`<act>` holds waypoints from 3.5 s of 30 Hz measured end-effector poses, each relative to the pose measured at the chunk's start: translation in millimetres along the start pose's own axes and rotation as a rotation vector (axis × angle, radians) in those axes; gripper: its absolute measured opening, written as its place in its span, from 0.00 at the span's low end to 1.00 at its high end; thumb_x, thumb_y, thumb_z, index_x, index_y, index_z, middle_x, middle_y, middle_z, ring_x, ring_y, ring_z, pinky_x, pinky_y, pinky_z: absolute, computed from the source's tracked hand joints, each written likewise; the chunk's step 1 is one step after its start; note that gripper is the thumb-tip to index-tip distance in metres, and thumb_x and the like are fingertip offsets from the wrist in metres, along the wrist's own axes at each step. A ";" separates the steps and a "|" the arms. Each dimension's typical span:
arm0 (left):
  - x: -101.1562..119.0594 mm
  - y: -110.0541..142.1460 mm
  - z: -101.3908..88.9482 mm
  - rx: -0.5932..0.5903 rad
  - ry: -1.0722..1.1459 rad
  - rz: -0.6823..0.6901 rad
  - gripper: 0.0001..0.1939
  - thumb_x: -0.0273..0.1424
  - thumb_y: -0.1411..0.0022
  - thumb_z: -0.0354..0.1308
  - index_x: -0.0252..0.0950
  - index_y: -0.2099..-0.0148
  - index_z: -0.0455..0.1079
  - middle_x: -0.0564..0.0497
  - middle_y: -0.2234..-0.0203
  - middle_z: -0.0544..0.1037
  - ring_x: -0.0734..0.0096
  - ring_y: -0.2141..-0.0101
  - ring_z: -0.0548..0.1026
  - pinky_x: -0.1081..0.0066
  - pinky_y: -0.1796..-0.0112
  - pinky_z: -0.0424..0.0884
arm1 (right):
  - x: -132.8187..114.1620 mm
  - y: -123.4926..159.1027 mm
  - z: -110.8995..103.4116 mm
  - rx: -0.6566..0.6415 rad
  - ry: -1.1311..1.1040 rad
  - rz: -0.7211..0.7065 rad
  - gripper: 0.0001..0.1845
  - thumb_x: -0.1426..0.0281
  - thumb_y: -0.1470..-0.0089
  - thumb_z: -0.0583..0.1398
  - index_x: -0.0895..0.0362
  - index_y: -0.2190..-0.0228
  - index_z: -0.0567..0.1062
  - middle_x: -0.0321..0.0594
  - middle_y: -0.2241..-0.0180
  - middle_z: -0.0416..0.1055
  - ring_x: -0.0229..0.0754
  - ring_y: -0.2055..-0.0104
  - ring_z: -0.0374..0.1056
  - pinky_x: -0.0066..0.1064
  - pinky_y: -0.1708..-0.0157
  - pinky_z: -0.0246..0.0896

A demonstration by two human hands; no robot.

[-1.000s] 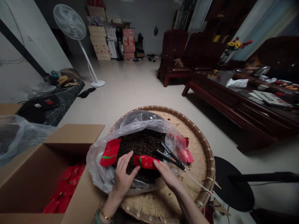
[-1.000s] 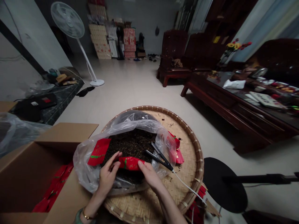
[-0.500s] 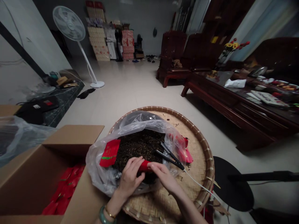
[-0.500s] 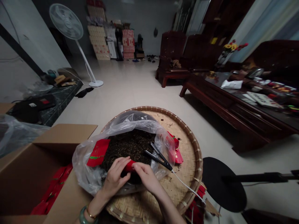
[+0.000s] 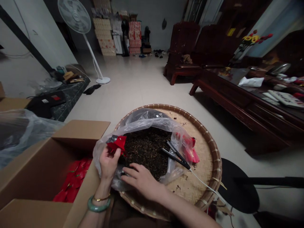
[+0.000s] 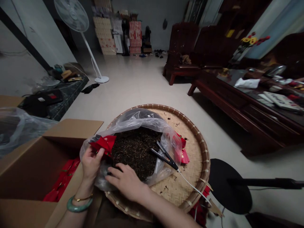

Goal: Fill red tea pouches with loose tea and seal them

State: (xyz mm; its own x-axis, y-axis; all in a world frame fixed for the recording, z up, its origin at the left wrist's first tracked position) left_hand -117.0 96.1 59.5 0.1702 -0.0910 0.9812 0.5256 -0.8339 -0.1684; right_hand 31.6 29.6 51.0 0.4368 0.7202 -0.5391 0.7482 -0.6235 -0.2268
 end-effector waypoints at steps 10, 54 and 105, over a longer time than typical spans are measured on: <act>-17.6 2.1 -3.5 -0.029 0.025 -0.091 0.22 0.39 0.56 0.63 0.30 0.60 0.71 0.45 0.66 0.78 0.63 0.66 0.76 0.66 0.62 0.73 | 24.2 -31.4 25.2 -0.048 0.288 -0.064 0.10 0.71 0.39 0.52 0.55 0.67 0.73 0.38 0.66 0.71 0.41 0.64 0.60 0.30 0.66 0.60; -35.2 14.0 29.1 -0.192 0.080 -0.110 0.24 0.39 0.55 0.64 0.31 0.58 0.69 0.43 0.62 0.78 0.59 0.61 0.77 0.62 0.56 0.72 | 114.3 4.3 -29.1 0.378 -0.334 0.520 0.32 0.76 0.58 0.59 0.57 0.48 0.63 0.47 0.50 0.65 0.48 0.49 0.61 0.41 0.47 0.56; -28.5 46.1 40.9 -0.368 -0.259 0.258 0.35 0.31 0.44 0.57 0.35 0.36 0.49 0.39 0.48 0.69 0.57 0.48 0.70 0.58 0.49 0.68 | 128.1 0.2 -48.2 0.504 -0.353 0.559 0.29 0.76 0.53 0.57 0.56 0.47 0.65 0.47 0.50 0.67 0.47 0.48 0.64 0.42 0.47 0.59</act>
State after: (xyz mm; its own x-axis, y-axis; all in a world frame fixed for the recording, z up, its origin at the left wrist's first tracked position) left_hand -63.5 82.5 19.9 0.4804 -0.2199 0.8491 0.1193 -0.9427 -0.3116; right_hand 111.8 136.4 21.0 0.4326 0.1782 -0.8838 0.1169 -0.9831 -0.1410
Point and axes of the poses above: each hand's wrist, its own y-axis away from the middle knuckle, its own z-axis out of the palm, x = y × z, the point moved 8 cm from there along -y, towards the middle knuckle
